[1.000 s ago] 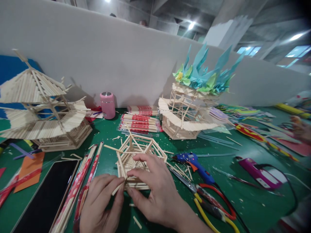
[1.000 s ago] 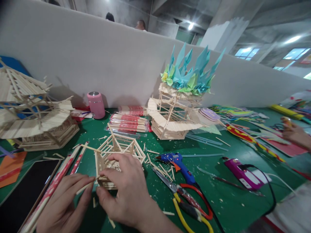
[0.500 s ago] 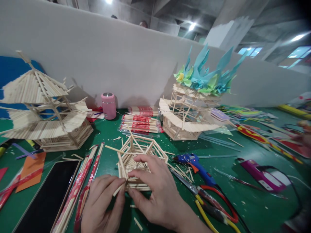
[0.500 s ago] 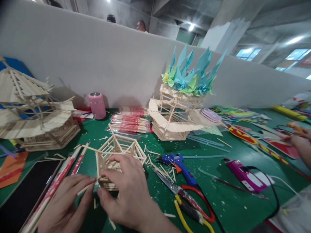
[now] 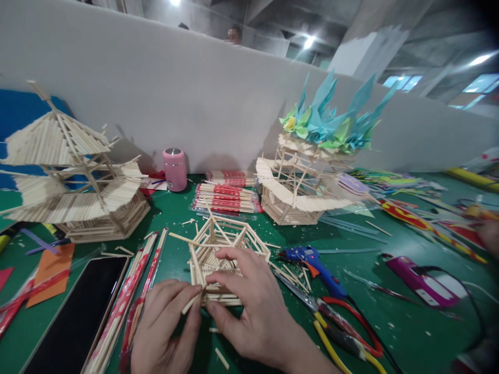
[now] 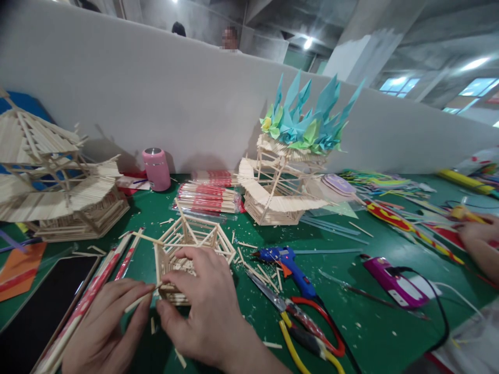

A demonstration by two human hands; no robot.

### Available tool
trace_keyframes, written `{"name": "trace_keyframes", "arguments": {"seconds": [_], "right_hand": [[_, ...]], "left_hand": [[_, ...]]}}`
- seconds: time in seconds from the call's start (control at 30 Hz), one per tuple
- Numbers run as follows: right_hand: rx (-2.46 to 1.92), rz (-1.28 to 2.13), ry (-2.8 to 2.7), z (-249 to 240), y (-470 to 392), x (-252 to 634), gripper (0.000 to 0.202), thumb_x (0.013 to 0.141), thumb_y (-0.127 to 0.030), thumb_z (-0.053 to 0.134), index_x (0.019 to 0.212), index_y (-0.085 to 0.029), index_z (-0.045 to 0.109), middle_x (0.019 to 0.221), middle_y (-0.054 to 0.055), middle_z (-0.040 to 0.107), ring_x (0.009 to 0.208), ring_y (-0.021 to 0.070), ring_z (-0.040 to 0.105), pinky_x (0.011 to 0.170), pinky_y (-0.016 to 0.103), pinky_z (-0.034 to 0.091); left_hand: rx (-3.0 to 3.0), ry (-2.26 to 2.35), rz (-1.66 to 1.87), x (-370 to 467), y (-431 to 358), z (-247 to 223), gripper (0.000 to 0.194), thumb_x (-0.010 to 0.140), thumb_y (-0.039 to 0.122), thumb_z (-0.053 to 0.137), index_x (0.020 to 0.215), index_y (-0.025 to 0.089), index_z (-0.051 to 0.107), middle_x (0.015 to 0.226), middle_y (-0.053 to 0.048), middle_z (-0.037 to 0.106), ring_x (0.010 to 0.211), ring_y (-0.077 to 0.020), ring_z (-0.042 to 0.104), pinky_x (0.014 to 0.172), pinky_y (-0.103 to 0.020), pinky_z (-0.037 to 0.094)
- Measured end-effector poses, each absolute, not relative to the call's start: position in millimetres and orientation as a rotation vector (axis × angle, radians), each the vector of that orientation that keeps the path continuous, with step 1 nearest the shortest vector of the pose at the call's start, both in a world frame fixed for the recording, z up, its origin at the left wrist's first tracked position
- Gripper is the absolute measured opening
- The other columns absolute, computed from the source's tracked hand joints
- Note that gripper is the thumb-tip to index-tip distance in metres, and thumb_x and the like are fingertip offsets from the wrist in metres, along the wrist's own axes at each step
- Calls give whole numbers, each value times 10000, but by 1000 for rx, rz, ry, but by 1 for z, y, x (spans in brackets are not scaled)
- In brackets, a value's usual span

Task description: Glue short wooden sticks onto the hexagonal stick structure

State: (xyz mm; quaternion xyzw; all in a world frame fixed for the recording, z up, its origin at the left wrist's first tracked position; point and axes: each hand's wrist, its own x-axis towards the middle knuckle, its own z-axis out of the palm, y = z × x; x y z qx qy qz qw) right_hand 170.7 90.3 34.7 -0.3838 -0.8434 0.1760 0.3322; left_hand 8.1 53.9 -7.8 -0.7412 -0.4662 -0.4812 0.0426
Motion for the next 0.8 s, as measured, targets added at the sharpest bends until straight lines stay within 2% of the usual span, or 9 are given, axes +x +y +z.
{"name": "trace_keyframes", "arguments": {"seconds": [0.8], "right_hand": [[-1011, 471, -2204, 36, 90, 171, 228, 719, -230, 641, 945, -205, 646, 1141, 69, 554, 1058, 229, 505, 883, 380, 377]], "left_hand": [[-2252, -1449, -1472, 6, 54, -10, 135, 842, 110, 502, 933, 154, 592, 843, -34, 613, 826, -138, 541, 749, -217, 445]]}}
